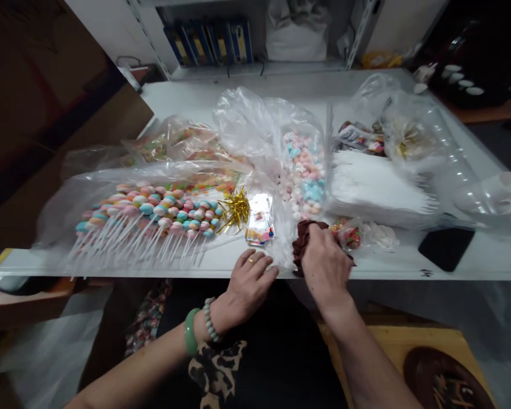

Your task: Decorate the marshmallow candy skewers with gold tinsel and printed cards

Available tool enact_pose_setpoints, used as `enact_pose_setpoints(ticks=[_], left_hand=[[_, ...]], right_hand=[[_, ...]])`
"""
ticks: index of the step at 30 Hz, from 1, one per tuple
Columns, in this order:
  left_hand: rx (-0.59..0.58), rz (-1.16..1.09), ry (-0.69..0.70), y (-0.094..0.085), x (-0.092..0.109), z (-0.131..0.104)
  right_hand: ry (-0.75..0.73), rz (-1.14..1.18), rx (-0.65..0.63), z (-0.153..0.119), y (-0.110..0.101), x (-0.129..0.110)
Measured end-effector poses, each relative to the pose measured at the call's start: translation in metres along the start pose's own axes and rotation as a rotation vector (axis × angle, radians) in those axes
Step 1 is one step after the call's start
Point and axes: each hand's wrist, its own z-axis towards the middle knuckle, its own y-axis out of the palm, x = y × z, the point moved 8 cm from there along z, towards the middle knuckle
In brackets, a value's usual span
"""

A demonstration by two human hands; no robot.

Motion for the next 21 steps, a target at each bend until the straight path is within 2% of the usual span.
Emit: enact_pose_setpoints(ticks=[2, 4, 5, 7, 10, 13, 16, 18, 19, 20, 21], left_hand=[[0.042, -0.016, -0.110, -0.006, -0.016, -0.016], [0.051, -0.053, -0.249, -0.010, -0.034, -0.030], [0.063, -0.096, -0.335, -0.012, -0.044, -0.037], [0.110, -0.259, -0.529, -0.017, -0.066, -0.053], [0.191, -0.634, -0.780, -0.013, -0.093, -0.077], [0.175, -0.944, -0.915, 0.004, -0.105, -0.087], [0.076, -1.178, -1.031, 0.024, -0.104, -0.088], [0.070, -1.328, -1.109, 0.030, -0.103, -0.085], [0.099, -1.401, -1.138, 0.031, -0.103, -0.082], [0.132, -1.476, -1.150, 0.030, -0.103, -0.079], [0.162, -1.552, -1.145, 0.028, -0.103, -0.075]], right_hand=[[-0.107, 0.107, -0.010, 0.013, 0.007, -0.041], [-0.177, 0.152, -0.086, 0.027, 0.029, -0.074], [-0.155, 0.166, -0.113, 0.034, 0.041, -0.082], [-0.066, 0.236, -0.165, 0.044, 0.063, -0.085], [0.064, 0.326, -0.175, 0.051, 0.079, -0.068], [0.069, 0.372, -0.074, 0.052, 0.071, -0.050], [0.035, 0.495, 0.131, 0.047, 0.046, -0.039], [0.028, 0.647, 0.248, 0.037, 0.030, -0.039], [0.028, 0.753, 0.250, 0.032, 0.027, -0.043], [0.021, 0.879, 0.197, 0.025, 0.027, -0.052], [0.022, 1.018, 0.072, 0.019, 0.033, -0.067]])
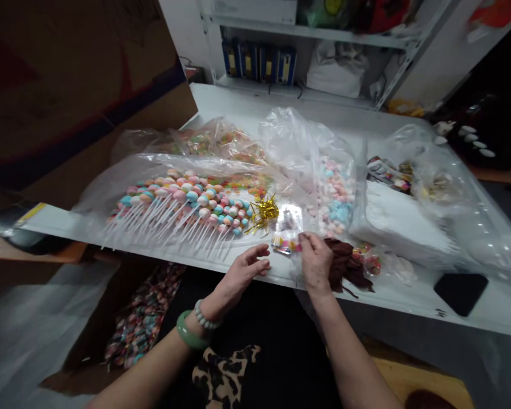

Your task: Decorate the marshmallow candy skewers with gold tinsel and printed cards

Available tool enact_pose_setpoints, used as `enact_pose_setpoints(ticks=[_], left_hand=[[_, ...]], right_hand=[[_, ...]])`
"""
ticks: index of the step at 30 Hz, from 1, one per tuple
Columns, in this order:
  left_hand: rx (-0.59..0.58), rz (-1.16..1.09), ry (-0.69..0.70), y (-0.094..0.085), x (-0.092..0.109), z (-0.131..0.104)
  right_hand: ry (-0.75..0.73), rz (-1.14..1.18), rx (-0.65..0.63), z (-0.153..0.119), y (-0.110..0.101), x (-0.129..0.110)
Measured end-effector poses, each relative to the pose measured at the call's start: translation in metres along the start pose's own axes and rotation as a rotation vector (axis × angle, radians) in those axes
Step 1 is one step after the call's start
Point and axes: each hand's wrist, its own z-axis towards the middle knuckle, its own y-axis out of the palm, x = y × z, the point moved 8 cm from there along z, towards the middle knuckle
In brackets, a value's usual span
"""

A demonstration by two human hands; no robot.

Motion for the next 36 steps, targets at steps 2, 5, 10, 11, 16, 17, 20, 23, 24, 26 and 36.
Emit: enact_pose_setpoints(ticks=[2, 5, 10, 11, 16, 17, 20, 23, 24, 26, 36], left_hand=[[-0.010, -0.133, 0.017, 0.000, 0.009, 0.000], [0.122, -0.234, 0.066, -0.023, 0.017, -0.004], [0.293, -0.285, 0.113, -0.076, 0.021, -0.020], [0.356, -0.292, 0.124, -0.089, 0.023, -0.025], [0.618, -0.360, 0.184, -0.131, 0.034, -0.049], [0.618, -0.374, 0.200, -0.133, 0.036, -0.051], [0.599, -0.373, 0.215, -0.134, 0.039, -0.054], [0.604, -0.355, 0.203, -0.132, 0.039, -0.055], [0.599, -0.359, 0.189, -0.131, 0.038, -0.055], [0.568, -0.379, 0.158, -0.127, 0.038, -0.053], [0.515, -0.319, 0.035, -0.109, 0.037, -0.030]], right_hand=[[0.159, 0.224, -0.329, -0.022, 0.045, -0.009], [0.240, 0.363, -0.604, -0.051, 0.095, -0.034], [0.234, 0.384, -0.837, -0.064, 0.144, -0.056], [0.240, 0.381, -0.848, -0.062, 0.152, -0.057], [0.026, -0.026, -0.546, -0.031, 0.176, -0.071], [-0.023, -0.168, -0.518, -0.028, 0.182, -0.074], [-0.078, -0.444, -0.499, -0.028, 0.200, -0.078], [0.009, -0.357, -0.472, -0.027, 0.202, -0.068], [0.068, -0.251, -0.458, -0.027, 0.199, -0.061], [0.181, 0.009, -0.421, -0.027, 0.189, -0.048], [0.147, 0.512, -0.415, -0.044, 0.095, -0.040]])
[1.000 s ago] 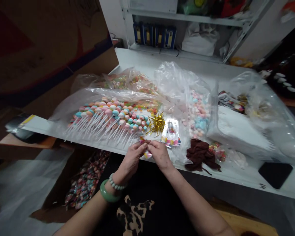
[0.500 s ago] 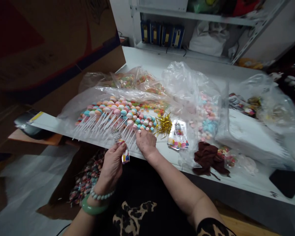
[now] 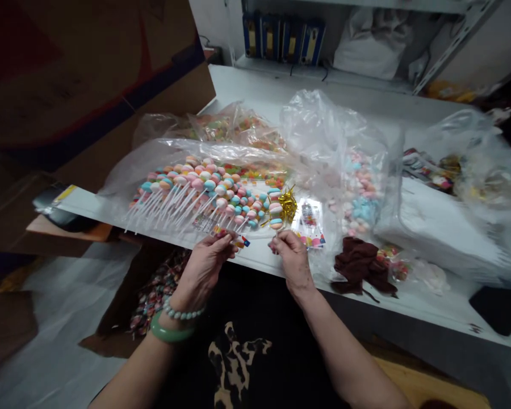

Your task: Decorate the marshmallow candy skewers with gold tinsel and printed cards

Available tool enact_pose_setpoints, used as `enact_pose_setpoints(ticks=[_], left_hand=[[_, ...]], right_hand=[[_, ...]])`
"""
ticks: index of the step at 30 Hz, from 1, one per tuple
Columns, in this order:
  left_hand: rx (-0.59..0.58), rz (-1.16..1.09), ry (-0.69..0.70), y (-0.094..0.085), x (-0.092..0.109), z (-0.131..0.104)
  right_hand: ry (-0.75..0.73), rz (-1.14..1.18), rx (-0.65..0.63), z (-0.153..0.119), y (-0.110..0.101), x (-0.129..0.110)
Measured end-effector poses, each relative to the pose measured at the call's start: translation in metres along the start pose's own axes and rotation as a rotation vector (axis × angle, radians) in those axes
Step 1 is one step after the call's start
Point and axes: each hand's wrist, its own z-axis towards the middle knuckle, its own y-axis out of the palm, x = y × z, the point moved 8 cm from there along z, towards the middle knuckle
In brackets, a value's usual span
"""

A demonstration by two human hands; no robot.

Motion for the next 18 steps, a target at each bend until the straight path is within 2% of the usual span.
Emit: enact_pose_setpoints(ticks=[4, 6, 9, 11, 14, 18], left_hand=[[0.030, 0.028, 0.121, 0.022, -0.007, -0.003], [-0.024, 0.057, 0.116, 0.036, -0.013, -0.006], [-0.119, 0.109, 0.076, 0.049, -0.018, -0.011], [-0.114, 0.102, 0.070, 0.046, -0.017, -0.010], [-0.019, -0.061, 0.042, 0.030, -0.011, -0.002], [-0.001, -0.293, -0.100, 0.019, -0.004, 0.007]], right_hand=[[0.049, 0.162, -0.071, -0.016, 0.020, 0.003], [0.107, 0.198, -0.064, -0.016, 0.028, 0.012], [0.117, 0.185, -0.003, -0.009, 0.024, 0.018], [0.100, 0.171, -0.016, -0.005, 0.018, 0.016], [0.080, 0.119, -0.045, -0.006, 0.001, 0.009], [0.069, 0.041, -0.072, -0.025, -0.027, 0.006]])
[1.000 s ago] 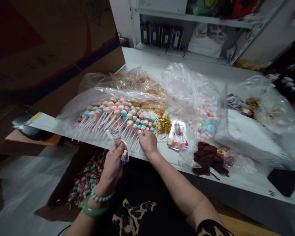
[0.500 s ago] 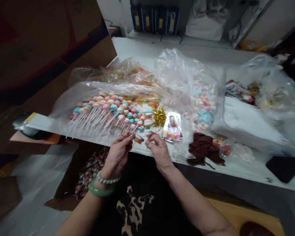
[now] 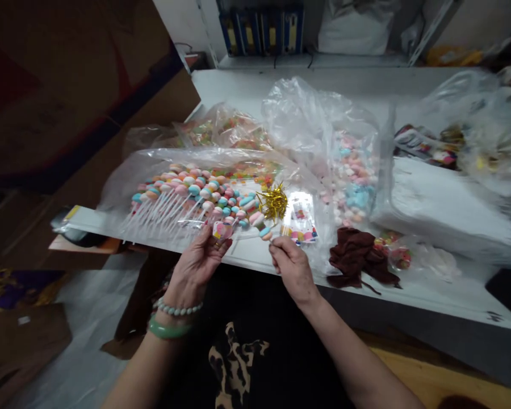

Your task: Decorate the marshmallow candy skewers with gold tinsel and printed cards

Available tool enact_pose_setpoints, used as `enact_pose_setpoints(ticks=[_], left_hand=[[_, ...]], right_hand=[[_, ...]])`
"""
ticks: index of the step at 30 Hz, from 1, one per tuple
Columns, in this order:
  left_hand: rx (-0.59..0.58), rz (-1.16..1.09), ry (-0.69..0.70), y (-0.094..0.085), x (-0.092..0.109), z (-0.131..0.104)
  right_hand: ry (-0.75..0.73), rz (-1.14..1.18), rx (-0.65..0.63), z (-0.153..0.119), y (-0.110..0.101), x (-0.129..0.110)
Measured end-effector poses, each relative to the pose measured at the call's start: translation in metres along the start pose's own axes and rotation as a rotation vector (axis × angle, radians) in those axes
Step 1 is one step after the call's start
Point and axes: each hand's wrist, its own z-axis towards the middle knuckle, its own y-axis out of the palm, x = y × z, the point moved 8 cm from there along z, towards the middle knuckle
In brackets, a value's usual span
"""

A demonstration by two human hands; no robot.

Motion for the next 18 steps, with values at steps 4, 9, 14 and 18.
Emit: enact_pose_setpoints(ticks=[4, 9, 14, 18], left_hand=[[0.018, -0.099, -0.067, -0.001, 0.008, 0.001], [-0.027, -0.151, -0.045, 0.002, 0.007, 0.002], [-0.090, -0.101, 0.171, 0.001, 0.021, -0.001], [-0.129, 0.058, 0.303, 0.000, 0.032, -0.005]], right_hand=[[-0.013, -0.066, -0.063, -0.026, -0.009, 0.004], [-0.018, -0.186, -0.163, -0.036, 0.003, 0.004], [-0.160, -0.365, -0.197, -0.031, 0.011, -0.006], [-0.347, -0.541, -0.116, -0.034, 0.008, -0.016]])
